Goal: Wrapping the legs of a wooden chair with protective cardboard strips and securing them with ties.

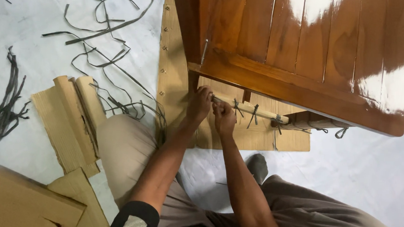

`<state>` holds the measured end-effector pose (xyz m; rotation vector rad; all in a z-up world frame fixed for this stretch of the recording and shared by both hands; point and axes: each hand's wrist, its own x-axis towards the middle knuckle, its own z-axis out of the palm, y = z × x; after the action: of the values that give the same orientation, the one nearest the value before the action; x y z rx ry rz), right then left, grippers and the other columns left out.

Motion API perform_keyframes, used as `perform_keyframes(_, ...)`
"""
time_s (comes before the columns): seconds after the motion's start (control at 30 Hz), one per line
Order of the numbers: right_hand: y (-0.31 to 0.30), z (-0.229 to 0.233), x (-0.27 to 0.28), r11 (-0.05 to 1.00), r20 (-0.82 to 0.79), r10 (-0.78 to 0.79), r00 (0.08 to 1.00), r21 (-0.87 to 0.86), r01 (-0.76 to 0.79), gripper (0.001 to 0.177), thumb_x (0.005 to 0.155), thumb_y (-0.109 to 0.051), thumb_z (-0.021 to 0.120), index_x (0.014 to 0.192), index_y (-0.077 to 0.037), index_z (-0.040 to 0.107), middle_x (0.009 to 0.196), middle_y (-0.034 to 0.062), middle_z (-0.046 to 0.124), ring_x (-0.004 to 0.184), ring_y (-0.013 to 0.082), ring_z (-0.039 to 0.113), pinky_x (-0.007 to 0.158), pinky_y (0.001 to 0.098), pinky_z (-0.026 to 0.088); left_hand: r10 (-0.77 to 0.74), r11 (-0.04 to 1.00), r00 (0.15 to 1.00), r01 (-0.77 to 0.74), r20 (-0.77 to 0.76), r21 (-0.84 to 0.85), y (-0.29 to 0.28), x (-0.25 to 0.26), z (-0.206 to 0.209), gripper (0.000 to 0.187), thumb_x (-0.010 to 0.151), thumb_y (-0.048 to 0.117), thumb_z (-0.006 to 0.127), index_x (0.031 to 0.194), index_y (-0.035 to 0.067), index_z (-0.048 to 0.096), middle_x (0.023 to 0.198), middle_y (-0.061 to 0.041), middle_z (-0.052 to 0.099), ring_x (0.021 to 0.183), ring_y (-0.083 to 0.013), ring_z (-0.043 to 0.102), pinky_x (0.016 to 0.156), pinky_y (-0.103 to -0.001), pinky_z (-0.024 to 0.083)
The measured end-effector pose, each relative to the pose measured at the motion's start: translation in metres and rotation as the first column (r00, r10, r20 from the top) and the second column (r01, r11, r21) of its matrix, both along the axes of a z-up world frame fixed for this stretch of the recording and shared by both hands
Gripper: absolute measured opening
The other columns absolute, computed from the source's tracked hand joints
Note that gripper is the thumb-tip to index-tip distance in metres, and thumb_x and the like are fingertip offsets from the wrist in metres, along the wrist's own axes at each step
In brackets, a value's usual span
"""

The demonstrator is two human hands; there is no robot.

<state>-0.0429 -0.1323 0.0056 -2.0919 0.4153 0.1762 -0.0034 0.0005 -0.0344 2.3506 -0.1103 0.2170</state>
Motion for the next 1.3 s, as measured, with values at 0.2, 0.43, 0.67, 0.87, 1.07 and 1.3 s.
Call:
perform_keyframes(0.2, 0.007, 0.008, -0.012, 0.994, 0.170, -0.062, 0.983, 0.098, 0.045, 0.021, 0.095, -0.032, 0.075, 0.085, -0.015, 0.069, 0.064, 0.0030, 0.068, 0.067, 0.0174, 0.066, 0.074, 0.0335, 0.052, 0.044, 0.996, 0.999, -0.043, 0.003, -0.076, -0.003, -0.003, 0.008, 0.015, 0.102, 0.019, 0.050, 0.101, 0.014, 0.063, 0.110, -0.008, 0.069, 0.108, -0.0328, 0.069, 0.098, -0.048, 0.051)
perform_keyframes(0.43, 0.008, -0.003, -0.022, 0.997, 0.204, -0.041, 0.978, 0.069, 0.027, 0.021, 0.097, -0.031, 0.072, 0.084, -0.017, 0.066, 0.062, 0.0022, 0.066, 0.065, 0.0186, 0.065, 0.070, 0.0333, 0.052, 0.098, 0.990, 0.993, -0.104, 0.065, 0.093, -0.007, 0.005, -0.011, 0.012, 0.099, 0.023, 0.054, 0.097, 0.020, 0.064, 0.107, -0.002, 0.070, 0.101, -0.0236, 0.072, 0.091, -0.043, 0.054)
perform_keyframes(0.67, 0.012, 0.003, -0.035, 0.994, 0.228, -0.040, 0.973, 0.112, 0.015, 0.020, 0.099, -0.032, 0.069, 0.092, -0.013, 0.067, 0.066, 0.0102, 0.063, 0.066, 0.0232, 0.064, 0.065, 0.0374, 0.054, 0.023, 0.998, 1.000, -0.024, 0.015, 0.063, 0.000, 0.010, -0.041, 0.018, 0.088, 0.025, 0.062, 0.105, 0.022, 0.063, 0.108, 0.002, 0.065, 0.101, -0.0258, 0.072, 0.090, -0.047, 0.055)
perform_keyframes(0.87, 0.010, -0.006, -0.045, 0.997, 0.237, -0.018, 0.971, 0.083, -0.002, 0.029, 0.099, -0.039, 0.069, 0.092, -0.011, 0.067, 0.069, 0.0129, 0.061, 0.069, 0.0278, 0.064, 0.065, 0.0423, 0.054, 0.088, 0.994, 0.996, -0.087, -0.017, 0.064, -0.007, 0.001, 0.009, 0.013, 0.098, 0.022, 0.053, 0.104, 0.022, 0.064, 0.106, 0.000, 0.067, 0.096, -0.0266, 0.074, 0.083, -0.044, 0.057)
perform_keyframes(1.07, -0.003, -0.003, -0.056, 0.999, 0.224, -0.038, 0.974, 0.041, 0.029, 0.028, 0.097, -0.039, 0.070, 0.093, -0.011, 0.069, 0.072, 0.0174, 0.064, 0.072, 0.0335, 0.068, 0.066, 0.0440, 0.054, 0.075, 0.996, 0.997, -0.075, -0.002, -0.050, -0.009, -0.004, 0.038, 0.015, 0.098, 0.016, 0.053, 0.104, 0.015, 0.067, 0.108, -0.007, 0.069, 0.101, -0.0329, 0.073, 0.088, -0.044, 0.057)
perform_keyframes(1.3, -0.030, 0.008, -0.052, 0.993, 0.301, -0.113, 0.947, 0.053, 0.102, 0.028, 0.102, -0.038, 0.065, 0.093, -0.012, 0.068, 0.073, 0.0149, 0.067, 0.070, 0.0292, 0.069, 0.065, 0.0433, 0.054, 0.039, 0.966, 0.999, -0.032, 0.024, -0.256, -0.008, -0.016, 0.062, 0.025, 0.096, 0.009, 0.053, 0.116, 0.007, 0.068, 0.114, -0.017, 0.070, 0.110, -0.0395, 0.070, 0.100, -0.048, 0.052)
